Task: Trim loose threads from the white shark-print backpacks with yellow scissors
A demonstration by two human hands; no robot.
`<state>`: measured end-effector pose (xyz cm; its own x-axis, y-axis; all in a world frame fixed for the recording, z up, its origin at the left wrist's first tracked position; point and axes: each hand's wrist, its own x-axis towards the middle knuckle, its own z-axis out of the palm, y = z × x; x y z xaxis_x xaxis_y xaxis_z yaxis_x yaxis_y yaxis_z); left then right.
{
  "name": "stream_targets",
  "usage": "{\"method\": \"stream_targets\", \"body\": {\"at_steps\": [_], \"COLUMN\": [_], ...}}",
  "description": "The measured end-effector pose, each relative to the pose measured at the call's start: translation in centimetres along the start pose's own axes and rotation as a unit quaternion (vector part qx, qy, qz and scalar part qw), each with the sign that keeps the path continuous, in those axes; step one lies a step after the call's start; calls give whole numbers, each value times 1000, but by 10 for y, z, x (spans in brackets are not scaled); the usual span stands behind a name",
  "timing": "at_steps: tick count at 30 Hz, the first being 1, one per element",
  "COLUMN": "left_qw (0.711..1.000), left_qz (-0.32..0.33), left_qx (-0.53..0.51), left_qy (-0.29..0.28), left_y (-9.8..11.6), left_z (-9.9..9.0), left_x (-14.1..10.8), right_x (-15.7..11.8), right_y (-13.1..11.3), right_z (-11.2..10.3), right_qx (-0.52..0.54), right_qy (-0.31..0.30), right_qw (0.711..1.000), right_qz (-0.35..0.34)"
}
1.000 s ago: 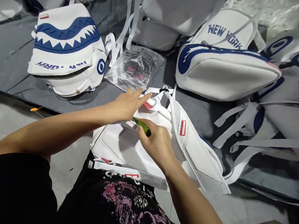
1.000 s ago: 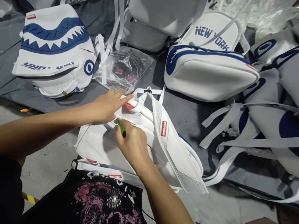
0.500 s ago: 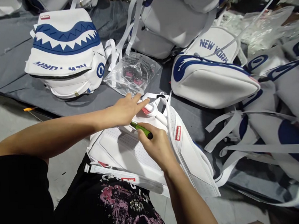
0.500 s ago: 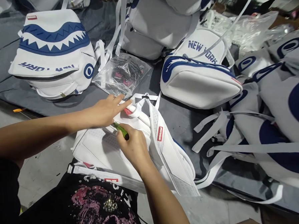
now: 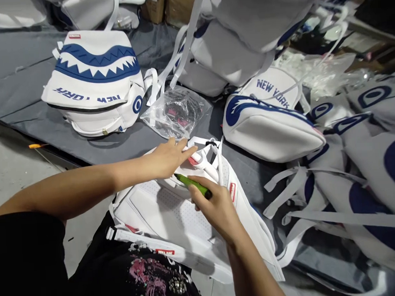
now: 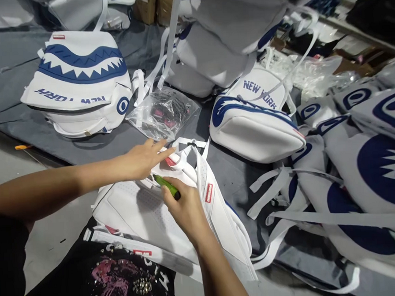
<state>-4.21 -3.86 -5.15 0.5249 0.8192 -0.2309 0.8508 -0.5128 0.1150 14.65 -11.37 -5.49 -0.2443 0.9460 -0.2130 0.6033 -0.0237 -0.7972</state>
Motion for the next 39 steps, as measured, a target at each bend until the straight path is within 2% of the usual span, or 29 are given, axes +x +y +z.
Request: {"method": "stream_targets", "body": {"at_steps": [2,4,5,7,9,11,12,14,16,17,19,21,22,23,25,27,28,31,34,39], "left_qw": [1000,1000,1000,1000,1000,999,999,999,999,999,999,998,998,998,999,1000,1000,1000,999,999], "left_qz": [2,6,6,7,11,16,16,12,10,13,21,29,28,27,26,24,22,15,19,24], "left_qx": [0,2,4,7,8,12,14,17,13,9,1,-6,-9,-11,-10,-1,4,7,0,-16], "left_qy": [5,7,9,13,21,26,28,36,39,39,43,52,54,50,26,2,1,25,35,44], "left_y": [1,2,3,3,4,6,6,7,7,7,6,5,5,5,5,6,7,9,9,7], "left_z": [0,1,1,3,4,4,4,4,6,8,12,15,15,15,14,13,13,18,23,17], "left_x": [-1,-1,-1,0,0,-2,-4,-6,-7,-6,-4,-1,-1,0,0,0,0,2,5,4], "right_x": [-5,4,16,56,111,169,196,237,259,264,265,260,257,255,256,266,275,304,321,310], "right_y": [-5,-14,-19,-31,-41,-50,-54,-60,-59,-55,-43,-28,-21,-14,-5,0,0,-3,-5,7], "right_z": [-25,-51,-60,-66,-54,-27,-12,20,43,49,49,37,30,24,22,30,36,53,58,47], "right_qx": [-46,-114,-150,-210,-264,-317,-340,-375,-396,-405,-425,-447,-462,-483,-531,-562,-572,-602,-626,-624], "right_qy": [84,212,260,277,197,78,13,-114,-173,-164,-73,38,70,69,1,-63,-73,-43,-36,-39], "right_qw": [995,966,944,914,912,914,914,909,899,898,902,893,884,872,841,812,804,784,765,760], "right_qz": [-21,-92,-135,-210,-245,-240,-221,-141,-67,-39,-2,11,-4,-35,-106,-141,-146,-144,-148,-177]}}
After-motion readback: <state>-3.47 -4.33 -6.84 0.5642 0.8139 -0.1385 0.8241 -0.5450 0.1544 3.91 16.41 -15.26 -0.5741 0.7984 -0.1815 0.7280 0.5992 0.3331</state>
